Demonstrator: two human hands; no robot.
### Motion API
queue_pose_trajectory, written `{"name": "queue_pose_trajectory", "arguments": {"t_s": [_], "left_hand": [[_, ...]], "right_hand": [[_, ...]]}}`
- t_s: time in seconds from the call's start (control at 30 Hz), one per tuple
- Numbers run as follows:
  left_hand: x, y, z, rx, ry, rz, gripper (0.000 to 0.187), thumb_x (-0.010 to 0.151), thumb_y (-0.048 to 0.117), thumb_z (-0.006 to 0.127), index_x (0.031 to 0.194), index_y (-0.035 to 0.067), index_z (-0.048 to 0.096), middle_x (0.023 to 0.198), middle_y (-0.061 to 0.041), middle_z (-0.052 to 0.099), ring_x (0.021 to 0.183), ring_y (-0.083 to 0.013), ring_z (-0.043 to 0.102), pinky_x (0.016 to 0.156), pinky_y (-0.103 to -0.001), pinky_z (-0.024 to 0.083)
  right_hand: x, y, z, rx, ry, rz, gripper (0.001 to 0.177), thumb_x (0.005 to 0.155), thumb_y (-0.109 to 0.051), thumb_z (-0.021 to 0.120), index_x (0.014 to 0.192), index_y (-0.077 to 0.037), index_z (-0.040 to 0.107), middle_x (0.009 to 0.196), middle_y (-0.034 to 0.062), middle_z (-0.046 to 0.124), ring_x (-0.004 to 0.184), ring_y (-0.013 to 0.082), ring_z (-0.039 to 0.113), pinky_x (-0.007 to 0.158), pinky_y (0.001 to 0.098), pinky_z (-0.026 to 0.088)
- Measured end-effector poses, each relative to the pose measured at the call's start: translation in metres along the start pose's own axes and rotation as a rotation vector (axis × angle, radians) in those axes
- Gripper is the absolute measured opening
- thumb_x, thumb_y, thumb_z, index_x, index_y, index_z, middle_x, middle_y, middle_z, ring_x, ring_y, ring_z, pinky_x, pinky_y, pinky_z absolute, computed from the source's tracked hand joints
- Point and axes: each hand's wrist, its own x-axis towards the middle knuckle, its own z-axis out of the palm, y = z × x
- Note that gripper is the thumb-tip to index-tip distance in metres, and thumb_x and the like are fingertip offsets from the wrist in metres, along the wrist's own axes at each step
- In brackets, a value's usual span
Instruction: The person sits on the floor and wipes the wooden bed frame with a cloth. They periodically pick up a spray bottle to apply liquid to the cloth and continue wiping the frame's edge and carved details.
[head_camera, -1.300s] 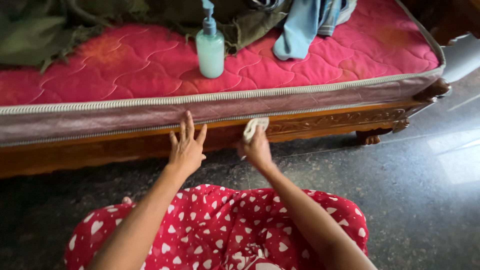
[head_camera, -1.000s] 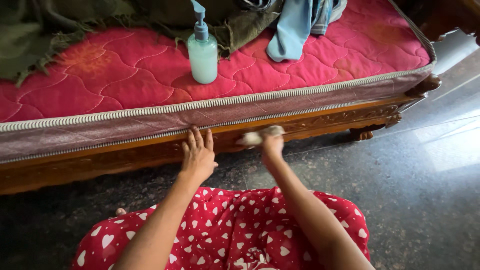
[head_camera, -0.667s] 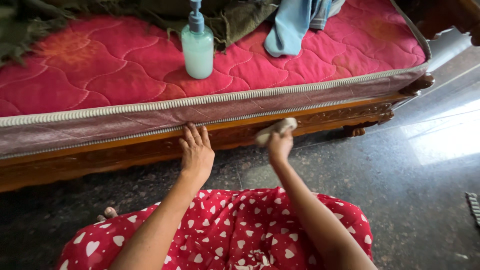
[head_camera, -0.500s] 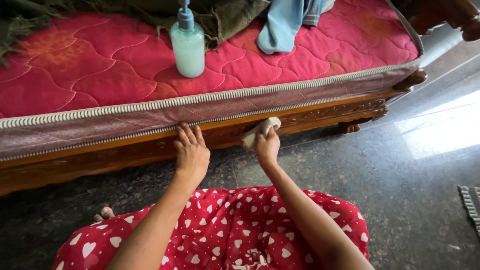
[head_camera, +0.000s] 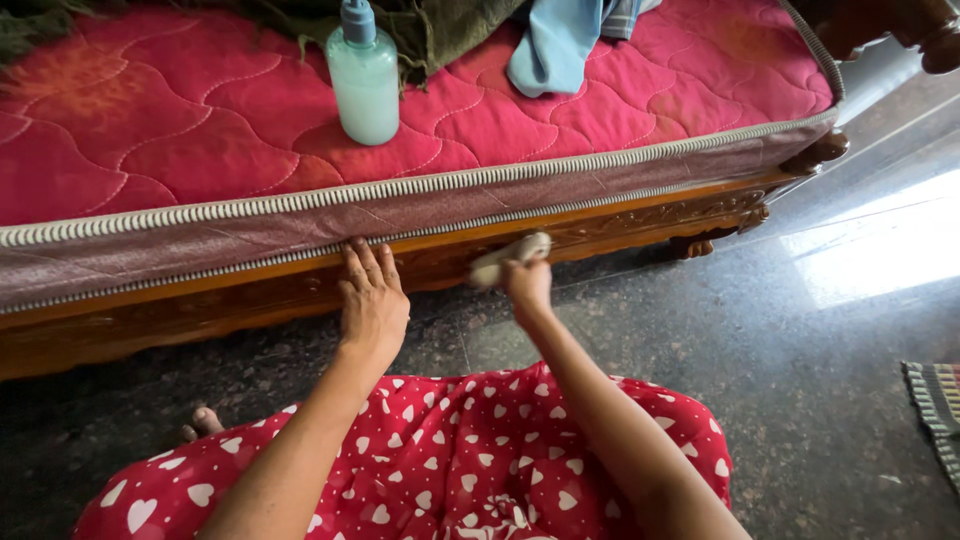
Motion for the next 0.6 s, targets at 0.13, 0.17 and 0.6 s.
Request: {"name": "queue_pose_trajectory", "arguments": {"t_s": [0.13,0.17,0.6], "left_hand": [[0.000,0.000,-0.004,-0.081,-0.080,-0.007,0.092,0.088,0.034,0.074,0.156,-0.006,0.026,0.160,-0.040,0.021,0.148,-0.0556,0.024,0.105,-0.056,0.044],[0.001,-0.003,-0.009,-0.157,-0.168,0.009,0.098,0.085,0.037,0.075,0.157,-0.007,0.024,0.160,-0.040,0.019,0.148,-0.0555,0.022,0.106,-0.057,0.043],[0.000,-0.007,-0.017,-0.079,-0.068,0.028,0.085,0.093,0.027,0.069,0.157,-0.007,0.026,0.160,-0.042,0.021,0.147,-0.0566,0.024,0.103,-0.053,0.046]], "right_hand": [[-0.008,0.001,0.020,0.219,-0.084,0.052,0.026,0.082,0.003,0.065,0.108,0.000,0.063,0.096,0.0094,0.066,0.080,0.0193,0.062,0.067,0.0362,0.052],[-0.001,-0.003,0.015,0.232,-0.062,0.082,0.024,0.085,0.002,0.061,0.109,0.004,0.064,0.096,0.0110,0.067,0.081,0.0218,0.063,0.067,0.0380,0.052],[0.012,-0.020,-0.006,0.074,0.131,-0.177,0.053,0.083,0.008,0.067,0.135,0.003,0.055,0.115,0.0152,0.069,0.100,0.0269,0.068,0.084,0.0387,0.056]]}}
